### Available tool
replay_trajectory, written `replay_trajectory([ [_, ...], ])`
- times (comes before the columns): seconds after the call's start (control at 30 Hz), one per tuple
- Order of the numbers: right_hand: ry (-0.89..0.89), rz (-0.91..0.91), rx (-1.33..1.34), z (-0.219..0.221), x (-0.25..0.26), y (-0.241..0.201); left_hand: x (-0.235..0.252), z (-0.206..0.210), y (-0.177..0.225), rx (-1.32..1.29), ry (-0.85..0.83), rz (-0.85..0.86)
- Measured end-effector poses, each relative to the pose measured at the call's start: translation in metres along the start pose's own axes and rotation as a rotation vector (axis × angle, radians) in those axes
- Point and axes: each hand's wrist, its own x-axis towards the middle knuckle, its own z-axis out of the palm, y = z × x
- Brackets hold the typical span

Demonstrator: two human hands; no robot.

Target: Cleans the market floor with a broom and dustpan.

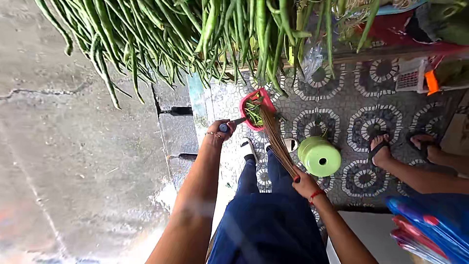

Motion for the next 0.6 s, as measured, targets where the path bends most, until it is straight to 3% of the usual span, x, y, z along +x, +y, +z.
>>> replay_trajectory([
  [0.2,0.113,0.142,-0.250,-0.027,-0.064,-0.020,-0.006,-0.008,0.002,-0.055,0.007,-0.050],
  [0.37,0.249,0.109,-0.312,-0.083,-0.093,-0.023,-0.010,-0.025,-0.002,-0.071,-0.009,-0.084],
  [0.47,0.386,0.041,-0.233,-0.114,-0.067,-0.030,-0.016,-0.034,-0.011,-0.130,0.005,-0.095],
  [0.6,0.558,-0.052,-0.142,-0.165,0.032,-0.064,-0.020,-0.042,-0.023,-0.275,0.006,-0.117],
])
